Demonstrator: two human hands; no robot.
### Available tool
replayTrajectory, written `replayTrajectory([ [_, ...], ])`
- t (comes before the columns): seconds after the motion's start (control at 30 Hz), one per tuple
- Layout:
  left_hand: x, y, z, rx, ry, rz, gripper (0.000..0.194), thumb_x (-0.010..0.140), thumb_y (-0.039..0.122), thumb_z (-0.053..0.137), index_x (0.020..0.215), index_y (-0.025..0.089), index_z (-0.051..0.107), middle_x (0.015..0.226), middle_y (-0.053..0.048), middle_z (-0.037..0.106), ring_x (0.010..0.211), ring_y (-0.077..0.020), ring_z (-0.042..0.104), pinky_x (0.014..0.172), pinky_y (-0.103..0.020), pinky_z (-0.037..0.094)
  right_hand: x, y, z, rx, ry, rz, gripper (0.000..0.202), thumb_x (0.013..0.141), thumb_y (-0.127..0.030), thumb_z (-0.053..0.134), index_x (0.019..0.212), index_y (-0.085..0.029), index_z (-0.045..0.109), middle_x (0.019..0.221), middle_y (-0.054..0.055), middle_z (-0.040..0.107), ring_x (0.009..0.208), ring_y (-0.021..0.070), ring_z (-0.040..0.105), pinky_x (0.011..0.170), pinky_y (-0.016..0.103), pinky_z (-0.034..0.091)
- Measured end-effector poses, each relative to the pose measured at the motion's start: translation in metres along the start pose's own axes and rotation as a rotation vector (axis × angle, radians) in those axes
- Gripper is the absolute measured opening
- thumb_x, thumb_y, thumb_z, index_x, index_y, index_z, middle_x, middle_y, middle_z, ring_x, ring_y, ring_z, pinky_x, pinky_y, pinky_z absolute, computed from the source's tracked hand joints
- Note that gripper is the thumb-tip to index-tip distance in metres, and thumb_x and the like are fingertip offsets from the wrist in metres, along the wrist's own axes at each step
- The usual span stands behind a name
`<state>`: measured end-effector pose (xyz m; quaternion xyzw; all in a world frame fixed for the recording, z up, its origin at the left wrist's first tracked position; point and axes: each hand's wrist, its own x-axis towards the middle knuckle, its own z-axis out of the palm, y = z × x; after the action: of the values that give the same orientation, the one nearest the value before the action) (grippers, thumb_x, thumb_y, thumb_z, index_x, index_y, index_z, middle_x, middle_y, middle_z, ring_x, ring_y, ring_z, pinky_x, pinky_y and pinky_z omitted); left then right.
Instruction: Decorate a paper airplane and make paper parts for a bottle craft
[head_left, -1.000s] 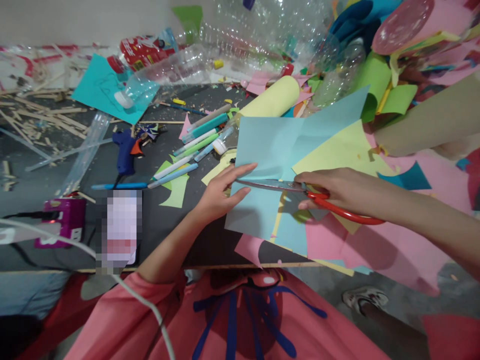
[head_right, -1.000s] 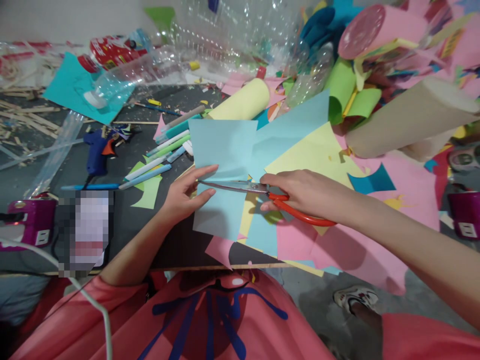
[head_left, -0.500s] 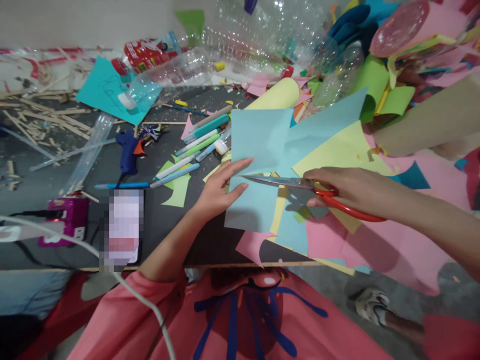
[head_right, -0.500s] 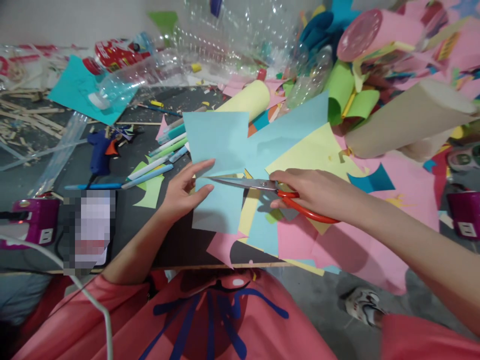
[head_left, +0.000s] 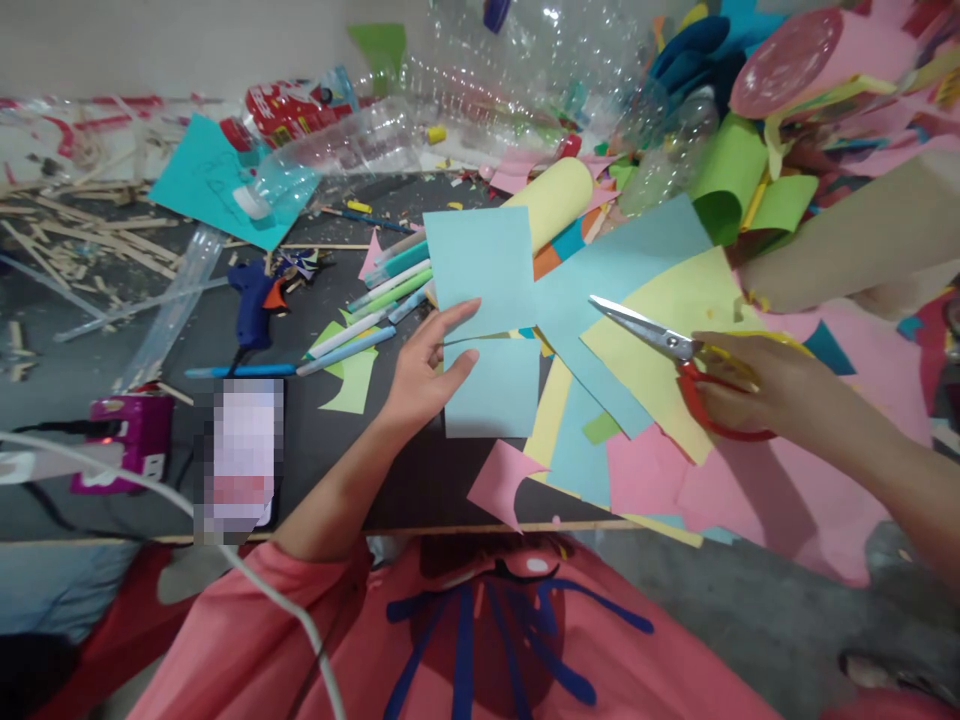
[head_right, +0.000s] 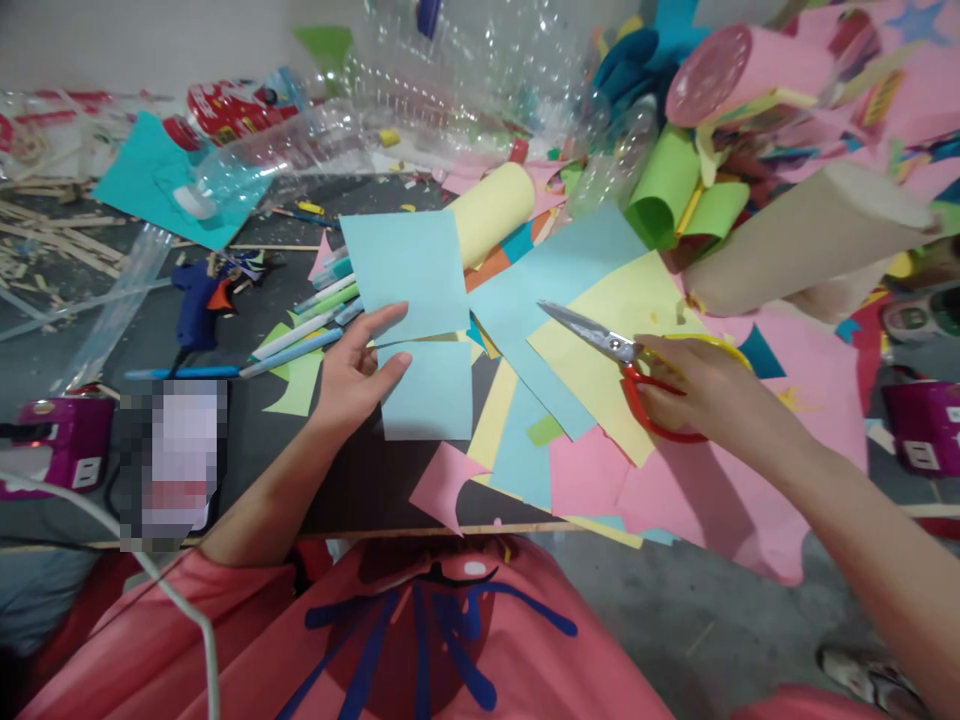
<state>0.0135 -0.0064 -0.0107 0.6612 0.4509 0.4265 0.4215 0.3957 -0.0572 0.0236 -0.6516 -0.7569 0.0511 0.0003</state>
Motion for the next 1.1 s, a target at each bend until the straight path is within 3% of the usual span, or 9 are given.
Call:
replayTrajectory([
  [0.1,0.0,0.005,-0.003,-0.049,-0.106,-0.052,0.043,0.088,0.04,0.066,0.126,0.022,0.064,0.132,-0.008,0.067,0.101,-0.0198,0.068,0.074,-0.027,0.055,0.0,0.0,-0.008,-0.014,0.114,-0.093,0.041,0.085,-0.035,0.053,0.118,-0.014,0.065,0.11,0.021,0.073,0.098,0.0322,0.069,0.083,0.041,0.054],
  [0.17,0.001,0.011,-0.005,-0.11,-0.282,-0.067,0.037,0.087,0.034,0.066,0.121,0.022,0.068,0.126,-0.006,0.07,0.104,-0.0209,0.069,0.085,-0.03,0.055,0.003,-0.011,-0.016,0.034,0.244,-0.064,0.032,0.089,-0.031,0.048,0.109,-0.016,0.069,0.104,0.02,0.075,0.096,0.0305,0.07,0.086,0.042,0.055],
  [0.3,0.006,0.021,-0.007,-0.155,-0.709,-0.05,0.028,0.087,0.027,0.064,0.113,0.022,0.073,0.121,-0.006,0.073,0.112,-0.0214,0.068,0.1,-0.032,0.05,0.015,-0.056,-0.02,0.338,0.314,-0.011,0.018,0.086,-0.03,0.056,0.088,-0.022,0.071,0.082,0.007,0.077,0.067,0.0208,0.072,0.062,0.032,0.056],
  [0.37,0.008,0.023,-0.007,-0.128,-0.776,-0.05,0.029,0.087,0.026,0.062,0.114,0.021,0.073,0.122,-0.007,0.072,0.112,-0.0215,0.068,0.102,-0.033,0.049,0.024,-0.081,-0.014,0.521,0.28,-0.021,0.019,0.087,-0.033,0.056,0.084,-0.023,0.071,0.076,0.004,0.076,0.061,0.0188,0.07,0.058,0.03,0.055],
  [0.47,0.008,0.022,-0.008,-0.086,-0.707,-0.073,0.033,0.086,0.025,0.059,0.117,0.021,0.072,0.123,-0.006,0.072,0.113,-0.0222,0.067,0.103,-0.034,0.048,0.044,-0.111,-0.004,0.751,0.363,0.052,0.024,0.091,-0.041,0.055,0.087,-0.023,0.071,0.075,0.003,0.074,0.067,0.0175,0.07,0.065,0.03,0.055],
  [0.57,0.008,0.018,-0.009,-0.043,-0.615,-0.079,0.036,0.085,0.021,0.056,0.117,0.021,0.071,0.122,-0.005,0.073,0.113,-0.0225,0.067,0.103,-0.035,0.049,0.066,-0.132,0.004,0.973,0.319,0.056,0.033,0.092,-0.052,0.052,0.096,-0.025,0.07,0.081,0.002,0.072,0.079,0.0175,0.069,0.07,0.031,0.054],
  [0.77,0.008,0.008,-0.007,0.066,-0.421,-0.007,0.042,0.083,0.022,0.059,0.125,0.021,0.065,0.129,-0.008,0.068,0.122,-0.024,0.063,0.103,-0.035,0.05,0.085,-0.147,0.021,1.235,0.163,0.124,0.017,0.074,-0.038,0.069,0.081,-0.024,0.063,0.081,-0.001,0.067,0.079,0.0183,0.063,0.075,0.033,0.052],
  [1.0,0.011,0.0,-0.009,0.181,-0.07,0.205,0.041,0.091,0.048,0.06,0.123,0.023,0.063,0.134,-0.012,0.064,0.126,-0.026,0.059,0.107,-0.04,0.047,0.082,-0.143,0.03,1.612,0.291,0.365,0.029,0.067,-0.035,0.074,0.081,-0.027,0.049,0.061,-0.008,0.046,0.055,0.0117,0.047,0.056,0.027,0.045],
  [1.1,0.008,-0.001,-0.008,0.108,-0.068,0.186,0.058,0.087,0.066,0.056,0.122,0.02,0.063,0.125,-0.014,0.068,0.117,-0.0273,0.063,0.101,-0.039,0.05,0.077,-0.153,0.03,1.632,0.211,0.34,0.031,0.067,-0.039,0.074,0.079,-0.028,0.048,0.059,-0.008,0.041,0.055,0.0125,0.047,0.056,0.028,0.047],
])
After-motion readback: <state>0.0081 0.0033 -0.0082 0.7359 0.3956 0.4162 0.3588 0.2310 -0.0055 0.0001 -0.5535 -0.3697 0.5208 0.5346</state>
